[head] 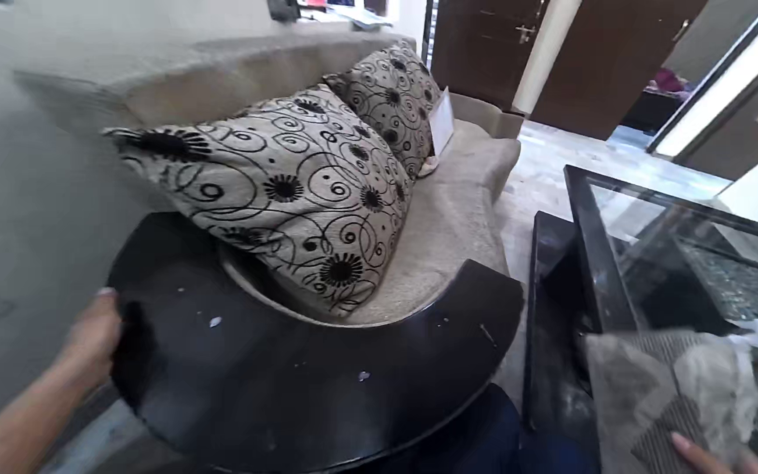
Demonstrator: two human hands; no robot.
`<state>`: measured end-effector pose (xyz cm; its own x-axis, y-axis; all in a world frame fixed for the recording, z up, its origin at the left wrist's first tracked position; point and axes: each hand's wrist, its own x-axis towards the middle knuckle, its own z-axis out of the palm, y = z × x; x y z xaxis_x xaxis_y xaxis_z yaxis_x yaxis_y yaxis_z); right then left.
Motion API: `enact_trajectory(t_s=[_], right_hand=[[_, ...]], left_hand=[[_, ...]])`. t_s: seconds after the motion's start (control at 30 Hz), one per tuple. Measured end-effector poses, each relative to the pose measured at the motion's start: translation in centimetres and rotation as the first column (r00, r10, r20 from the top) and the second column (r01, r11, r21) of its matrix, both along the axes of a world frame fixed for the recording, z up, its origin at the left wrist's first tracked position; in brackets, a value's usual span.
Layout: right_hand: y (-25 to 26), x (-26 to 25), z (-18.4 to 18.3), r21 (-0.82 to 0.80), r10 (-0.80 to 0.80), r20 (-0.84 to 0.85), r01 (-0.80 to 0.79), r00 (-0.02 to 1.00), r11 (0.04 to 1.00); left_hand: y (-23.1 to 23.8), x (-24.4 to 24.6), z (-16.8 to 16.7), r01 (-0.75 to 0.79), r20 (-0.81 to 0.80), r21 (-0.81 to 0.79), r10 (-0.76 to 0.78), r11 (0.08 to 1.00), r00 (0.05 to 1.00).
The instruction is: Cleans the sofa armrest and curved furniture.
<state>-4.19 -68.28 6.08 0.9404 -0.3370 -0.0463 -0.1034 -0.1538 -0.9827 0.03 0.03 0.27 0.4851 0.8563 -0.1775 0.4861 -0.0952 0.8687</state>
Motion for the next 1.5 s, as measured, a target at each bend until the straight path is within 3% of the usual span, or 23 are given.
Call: enact_trajectory(t_s=[0.03, 0.1, 0.17, 0.27, 0.37, 0.43, 0.53, 0.6, 0.8, 0.97, 1.03, 1.17, 1.23, 1.3, 1.5], right_hand=[[1.8, 1.2, 2.2, -0.195, 0.051, -0.025, -0.055, 0.998, 0.979], [6.0, 3.8, 5.8, -0.538, 0.15, -0.065, -0.162, 0.986, 0.827], [10.4, 6.9, 7.1, -0.729, 0.237, -0.082, -0.22, 0.968, 0.648], [16.5, 12.2, 5.7, -0.795, 0.305, -0.294, -0.409, 0.906, 0.448], [17.6, 16.4, 0.0, -0.764, 0.461, -0.381, -0.554, 0.801, 0.331], [16.3, 17.6, -2.8, -0.745, 0.536, -0.293, -0.54, 0.792, 0.391], [15.5, 16.7, -3.9, -0.692, 0.527, -0.175, -0.485, 0.831, 0.534], [16.0, 16.1, -4.6, -0.701, 0.549, -0.104, -0.452, 0.83, 0.552], [20.7, 12.3, -5.3, -0.805, 0.588, -0.035, -0.372, 0.808, 0.462], [31.4, 4.6, -4.9, -0.86, 0.666, -0.036, -0.362, 0.745, 0.359], [36.6, 1.5, -5.6, -0.887, 0.718, 0.034, -0.309, 0.695, 0.342], [43.1, -3.1, -5.5, -0.864, 0.86, 0.006, -0.431, 0.51, 0.261], [42.9, -4.2, -5.6, -0.866, 0.891, 0.004, -0.444, 0.453, 0.229], [40.9, -4.2, -5.8, -0.887, 0.88, 0.031, -0.393, 0.475, 0.243], [28.3, 1.2, -5.4, -0.906, 0.703, -0.011, -0.305, 0.711, 0.294]], left_hand=[[0.2, 0.0, 0.2, -0.004, 0.012, -0.045, 0.005, 0.999, 1.0], [0.7, 0.0, 0.4, -0.009, 0.071, -0.158, 0.02, 0.987, 0.997], [1.0, 0.1, 0.8, -0.016, 0.126, -0.274, 0.053, 0.962, 0.991], [1.3, 0.2, 2.0, 0.005, 0.18, -0.443, 0.084, 0.897, 0.98], [1.7, 0.2, 2.3, 0.006, 0.192, -0.515, 0.109, 0.857, 0.975], [1.6, 0.4, 2.5, -0.005, 0.201, -0.525, 0.13, 0.851, 0.971], [1.2, 0.6, 2.5, -0.04, 0.192, -0.515, 0.16, 0.856, 0.968], [1.1, 0.7, 2.5, -0.066, 0.186, -0.516, 0.187, 0.854, 0.965], [0.8, 0.7, 2.4, -0.083, 0.181, -0.519, 0.205, 0.851, 0.962], [1.0, 0.9, 2.1, -0.086, 0.204, -0.514, 0.219, 0.853, 0.954], [1.1, 0.8, 1.9, -0.078, 0.21, -0.513, 0.214, 0.855, 0.954], [1.4, 0.6, 1.9, -0.045, 0.236, -0.506, 0.189, 0.861, 0.953], [1.2, 0.7, 2.1, -0.037, 0.235, -0.5, 0.177, 0.865, 0.956], [1.1, 0.6, 2.3, -0.029, 0.232, -0.496, 0.165, 0.868, 0.958], [1.4, 0.6, 1.9, -0.039, 0.22, -0.491, 0.168, 0.87, 0.961]])
